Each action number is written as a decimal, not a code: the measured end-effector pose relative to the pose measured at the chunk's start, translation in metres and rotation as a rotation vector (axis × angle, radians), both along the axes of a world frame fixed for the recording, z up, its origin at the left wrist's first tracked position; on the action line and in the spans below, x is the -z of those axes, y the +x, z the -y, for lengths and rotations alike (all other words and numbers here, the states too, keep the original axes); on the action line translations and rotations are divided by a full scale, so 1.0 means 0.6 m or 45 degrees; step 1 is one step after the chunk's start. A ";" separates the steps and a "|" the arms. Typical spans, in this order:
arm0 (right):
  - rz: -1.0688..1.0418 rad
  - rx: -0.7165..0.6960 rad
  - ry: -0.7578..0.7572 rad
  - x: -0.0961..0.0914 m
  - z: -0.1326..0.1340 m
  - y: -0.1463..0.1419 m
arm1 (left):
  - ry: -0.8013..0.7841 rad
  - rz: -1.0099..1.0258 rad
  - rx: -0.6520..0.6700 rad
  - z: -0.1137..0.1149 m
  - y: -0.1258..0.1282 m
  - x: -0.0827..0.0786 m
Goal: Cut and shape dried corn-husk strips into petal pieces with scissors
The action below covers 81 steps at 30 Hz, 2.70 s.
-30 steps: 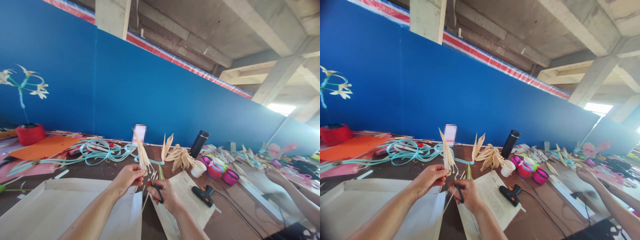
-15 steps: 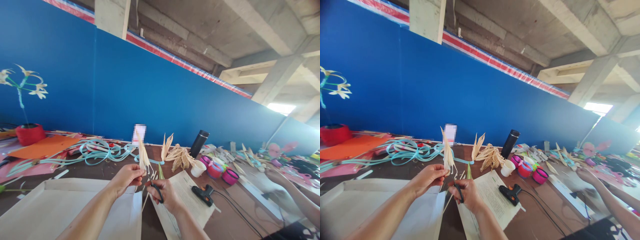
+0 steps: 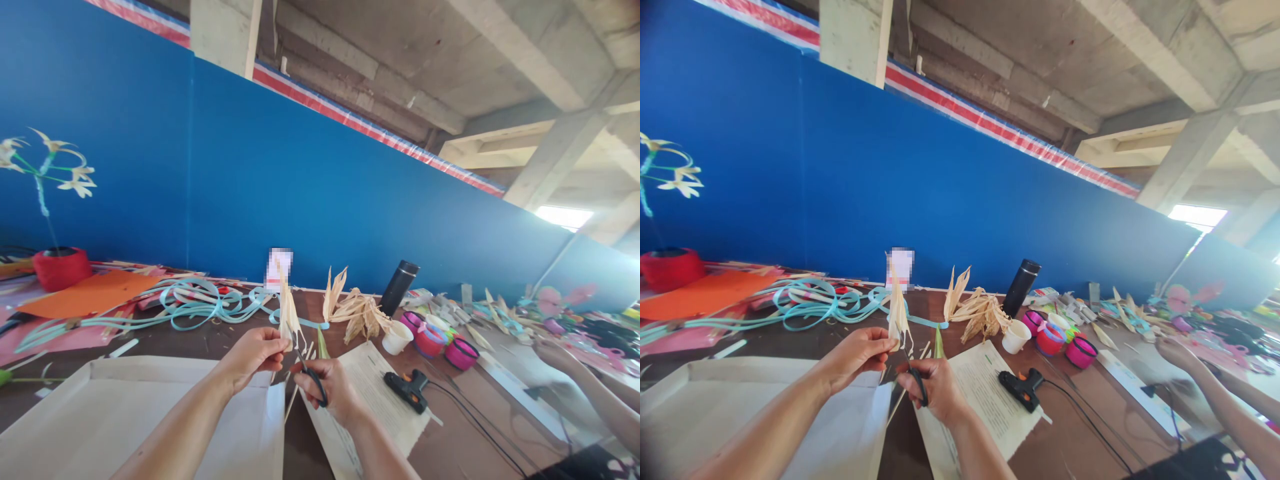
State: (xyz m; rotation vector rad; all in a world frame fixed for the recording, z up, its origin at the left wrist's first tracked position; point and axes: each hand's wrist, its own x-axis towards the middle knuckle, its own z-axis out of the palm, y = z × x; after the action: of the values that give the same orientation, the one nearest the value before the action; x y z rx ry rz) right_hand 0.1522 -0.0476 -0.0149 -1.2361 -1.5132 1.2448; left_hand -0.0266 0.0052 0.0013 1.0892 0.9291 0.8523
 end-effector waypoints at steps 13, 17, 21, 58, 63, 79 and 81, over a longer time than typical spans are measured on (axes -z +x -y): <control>-0.011 -0.011 0.002 0.009 -0.005 0.005 | 0.021 -0.017 -0.063 0.000 0.001 -0.007; -0.015 0.001 0.000 0.013 -0.007 0.005 | 0.027 -0.028 -0.063 0.002 0.001 -0.012; 0.004 -0.002 0.008 0.014 -0.007 0.006 | 0.036 -0.034 -0.062 0.001 0.001 -0.011; 0.016 -0.003 -0.008 -0.001 -0.001 0.002 | 0.114 -0.083 -0.006 0.006 -0.001 -0.010; 0.015 -0.011 -0.001 -0.002 0.000 0.002 | 0.105 -0.108 -0.005 0.006 -0.002 -0.014; 0.035 -0.011 -0.017 0.003 -0.003 0.006 | 0.106 -0.105 -0.007 0.005 -0.005 -0.016; 0.022 -0.014 -0.018 0.004 -0.003 0.006 | 0.105 -0.110 -0.018 0.006 -0.005 -0.017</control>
State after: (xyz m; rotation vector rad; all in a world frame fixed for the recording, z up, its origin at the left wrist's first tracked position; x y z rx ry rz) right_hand 0.1559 -0.0460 -0.0171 -1.2522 -1.5285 1.2567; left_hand -0.0297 0.0018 0.0117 1.1996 0.9819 0.8669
